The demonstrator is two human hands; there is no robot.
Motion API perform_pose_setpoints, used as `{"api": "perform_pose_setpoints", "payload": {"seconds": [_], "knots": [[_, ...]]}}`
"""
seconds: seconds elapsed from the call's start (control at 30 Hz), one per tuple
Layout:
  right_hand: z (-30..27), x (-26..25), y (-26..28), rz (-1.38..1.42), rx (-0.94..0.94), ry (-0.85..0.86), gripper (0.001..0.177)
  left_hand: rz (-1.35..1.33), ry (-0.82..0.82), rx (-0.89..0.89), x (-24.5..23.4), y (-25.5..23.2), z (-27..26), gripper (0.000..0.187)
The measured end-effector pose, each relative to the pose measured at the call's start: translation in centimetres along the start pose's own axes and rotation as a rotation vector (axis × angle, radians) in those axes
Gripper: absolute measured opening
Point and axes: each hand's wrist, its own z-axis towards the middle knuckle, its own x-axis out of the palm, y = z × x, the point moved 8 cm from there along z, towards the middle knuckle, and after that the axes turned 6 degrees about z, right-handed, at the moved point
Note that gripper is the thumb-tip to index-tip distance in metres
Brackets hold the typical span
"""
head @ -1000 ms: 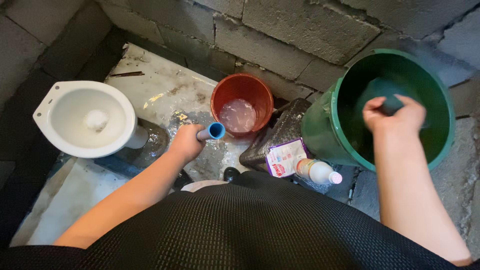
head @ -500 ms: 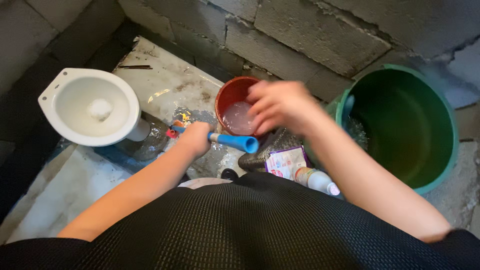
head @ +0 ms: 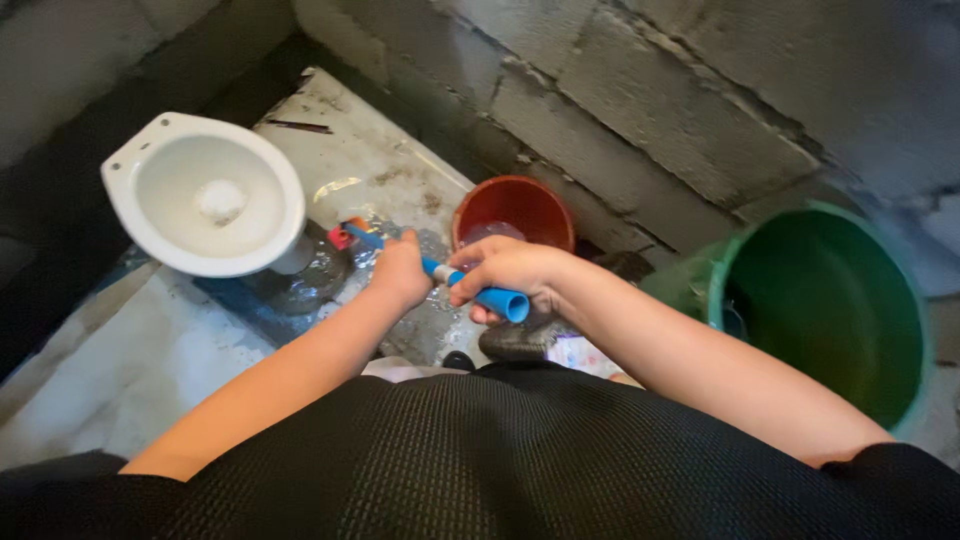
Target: The person pours water from a blue scoop into a red bucket, then uses a blue-handled brush to scrub the floor around a white squat toilet. The person moves a black basin aside and continues scrubbing the wet floor area.
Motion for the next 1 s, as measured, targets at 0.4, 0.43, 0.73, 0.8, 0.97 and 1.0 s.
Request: {"api": "perform_pose_setpoints", "payload": {"seconds": [0.4, 0.43, 0.73, 0.8, 0.97, 1.0], "knots": [[16.8, -2.7, 0.7, -0.099, 0.056, -0.213, 0.036, -0.325, 0.246, 0.505, -2.9, 4.4, 3.1, 0.062], [18.1, -3.7, 0.5, -0.232, 0.099, -0.233, 0.026, -0.308, 0.267, 0.469, -3.2, 4.9, 3.5, 0.06], [20.9, -7.6, 2.4, -1.118, -0.011, -0.551, 0.026, -0.214, 0.299, 0.383, -8.2, 7.8, 5.8, 0.059], [20.8, -7.3, 2.7, -1.129, 0.071, -0.547, 0.027, -0.236, 0.298, 0.408, -8.4, 7.3, 6.1, 0.061], [21.0, -6.4, 6.1, -1.149, 0.053, -0.455, 0.019, -0.289, 0.256, 0.367, -8.5, 7.7, 8.2, 0.059], [21.2, -6.8, 6.7, -1.119, 0.084, -0.453, 0.018, -0.287, 0.254, 0.333, -8.4, 8.1, 8.9, 0.058]]}}
